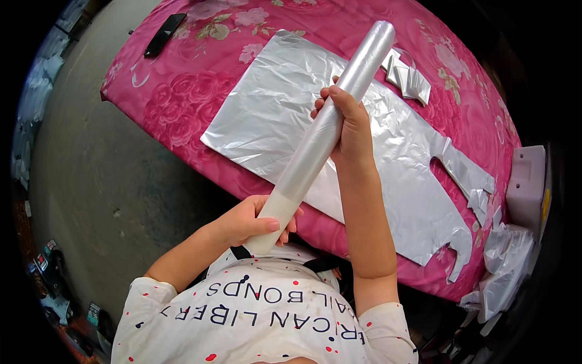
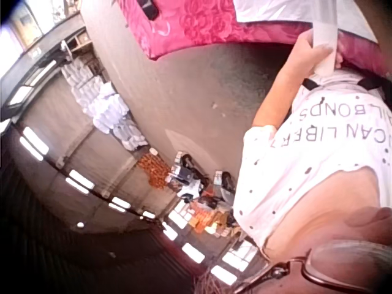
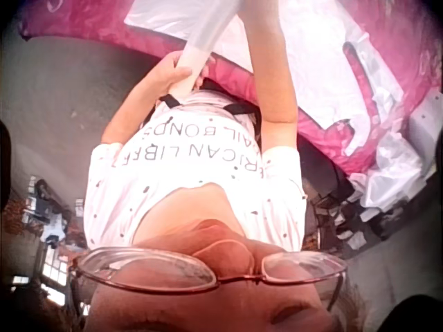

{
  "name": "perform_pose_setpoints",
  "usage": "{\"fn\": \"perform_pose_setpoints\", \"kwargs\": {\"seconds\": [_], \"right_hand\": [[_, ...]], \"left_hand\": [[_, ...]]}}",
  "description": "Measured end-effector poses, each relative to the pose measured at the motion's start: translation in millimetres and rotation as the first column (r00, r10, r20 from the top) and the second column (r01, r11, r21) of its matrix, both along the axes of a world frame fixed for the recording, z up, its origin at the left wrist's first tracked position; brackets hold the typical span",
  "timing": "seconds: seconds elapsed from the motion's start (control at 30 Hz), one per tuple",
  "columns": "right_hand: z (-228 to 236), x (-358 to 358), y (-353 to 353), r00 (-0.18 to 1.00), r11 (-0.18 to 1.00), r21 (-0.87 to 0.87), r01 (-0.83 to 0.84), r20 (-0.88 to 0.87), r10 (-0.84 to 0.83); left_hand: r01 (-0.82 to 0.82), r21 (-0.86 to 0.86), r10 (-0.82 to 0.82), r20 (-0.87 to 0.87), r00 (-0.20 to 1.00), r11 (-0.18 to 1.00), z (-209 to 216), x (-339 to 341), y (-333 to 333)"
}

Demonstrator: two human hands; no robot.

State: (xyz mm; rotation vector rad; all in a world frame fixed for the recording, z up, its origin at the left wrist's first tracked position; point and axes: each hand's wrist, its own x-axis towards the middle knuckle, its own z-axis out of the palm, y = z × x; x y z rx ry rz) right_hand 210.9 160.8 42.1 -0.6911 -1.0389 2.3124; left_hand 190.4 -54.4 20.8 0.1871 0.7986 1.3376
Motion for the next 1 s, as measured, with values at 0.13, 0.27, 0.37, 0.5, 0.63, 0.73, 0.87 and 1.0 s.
{"fn": "perform_pose_setpoints", "kwargs": {"seconds": [0.13, 0.27, 0.37, 0.5, 0.63, 0.73, 0.87, 1.0], "right_hand": [[2.4, 25.2, -4.5, 0.998, 0.998, -0.015, 0.068, 0.013, -0.068], [-2.6, 42.6, -3.6, 0.984, 0.993, 0.027, 0.118, 0.134, -0.12], [-22.3, 45.0, -22.5, 0.961, 0.968, 0.141, 0.21, 0.152, -0.23], [-45.1, 53.0, -24.5, 0.962, 0.978, 0.05, 0.201, 0.181, -0.206], [-63.9, 72.7, 26.9, 0.925, 0.958, -0.022, 0.287, 0.266, -0.272], [-67.8, 95.9, 79.3, 0.857, 0.893, 0.151, 0.425, 0.251, -0.45], [-60.6, 125.3, 116.9, 0.881, 0.932, 0.298, 0.206, 0.358, -0.309], [-42.9, 134.1, 113.6, 0.811, 0.925, 0.303, -0.227, 0.585, 0.008]], "left_hand": [[0.087, 0.144, -0.117, 0.215, 0.97, 0.986, -10.6, 8.2, 3.1], [0.135, -0.005, -0.135, -0.128, 0.983, 0.991, -3.9, 12.7, 19.8], [0.04, -0.153, -0.111, -0.493, 0.863, 0.987, -9.5, 19.5, 26.0], [0.019, -0.234, -0.148, -0.55, 0.822, 0.972, -25.4, 24.1, 27.1], [0.224, -0.298, -0.281, -0.163, 0.946, 0.928, -36.6, 10.5, -0.9], [0.342, -0.34, -0.36, 0.012, 0.933, 0.876, -40.0, 4.0, -15.2], [0.384, -0.313, -0.365, 0.121, 0.923, 0.868, -50.2, 2.4, -37.5], [0.377, -0.308, -0.351, 0.141, 0.926, 0.873, -51.9, 2.3, -39.0]]}}
